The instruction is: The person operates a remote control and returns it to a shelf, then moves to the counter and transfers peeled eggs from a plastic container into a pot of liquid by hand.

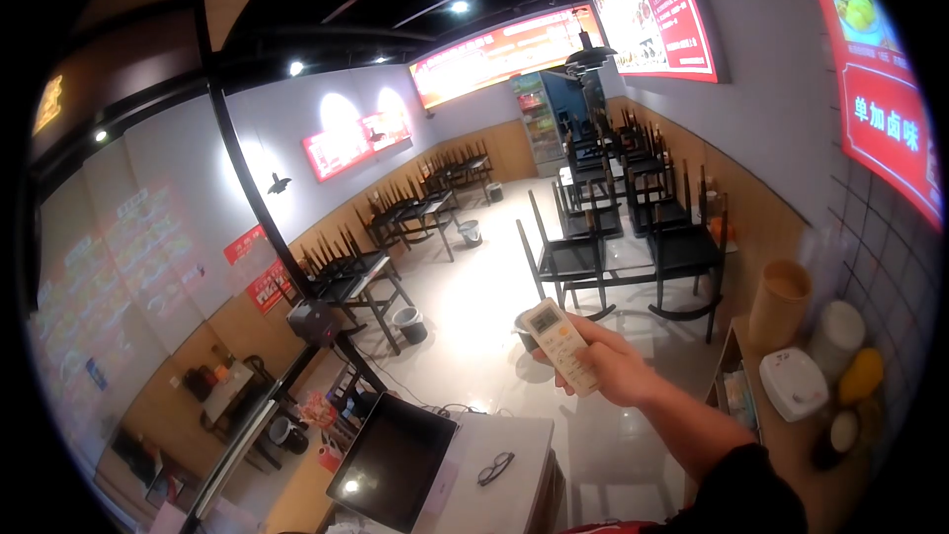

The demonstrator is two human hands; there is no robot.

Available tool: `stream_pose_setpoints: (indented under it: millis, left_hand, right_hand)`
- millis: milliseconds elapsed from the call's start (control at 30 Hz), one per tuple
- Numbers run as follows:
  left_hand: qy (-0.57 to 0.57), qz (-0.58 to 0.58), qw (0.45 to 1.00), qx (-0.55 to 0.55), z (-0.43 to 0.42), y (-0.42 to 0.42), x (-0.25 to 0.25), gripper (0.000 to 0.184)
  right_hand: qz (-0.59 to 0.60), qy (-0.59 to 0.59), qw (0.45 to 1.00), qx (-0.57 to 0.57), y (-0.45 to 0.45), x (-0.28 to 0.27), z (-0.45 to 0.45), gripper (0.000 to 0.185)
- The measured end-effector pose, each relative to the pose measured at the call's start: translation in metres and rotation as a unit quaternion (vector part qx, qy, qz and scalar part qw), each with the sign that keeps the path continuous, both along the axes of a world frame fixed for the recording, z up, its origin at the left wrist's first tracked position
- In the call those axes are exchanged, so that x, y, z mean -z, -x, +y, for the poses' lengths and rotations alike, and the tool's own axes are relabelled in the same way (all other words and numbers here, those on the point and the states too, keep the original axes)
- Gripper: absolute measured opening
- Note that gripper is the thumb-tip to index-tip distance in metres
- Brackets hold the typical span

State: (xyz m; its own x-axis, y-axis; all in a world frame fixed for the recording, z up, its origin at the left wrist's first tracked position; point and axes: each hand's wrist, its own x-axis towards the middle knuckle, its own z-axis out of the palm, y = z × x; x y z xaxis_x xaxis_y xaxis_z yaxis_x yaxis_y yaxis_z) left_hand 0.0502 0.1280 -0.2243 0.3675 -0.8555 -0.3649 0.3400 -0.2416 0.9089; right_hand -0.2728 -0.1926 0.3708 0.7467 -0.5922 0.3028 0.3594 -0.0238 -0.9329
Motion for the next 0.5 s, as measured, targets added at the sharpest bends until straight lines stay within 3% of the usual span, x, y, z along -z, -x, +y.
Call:
stream_pose_setpoints:
  millis: [500]
  left_hand:
    - [0.046, -0.024, 0.998, 0.023, -0.014, 0.001, 0.022, 0.047]
  right_hand:
    - [0.052, -0.033, 0.997, 0.054, 0.003, -0.014, 0.019, 0.067]
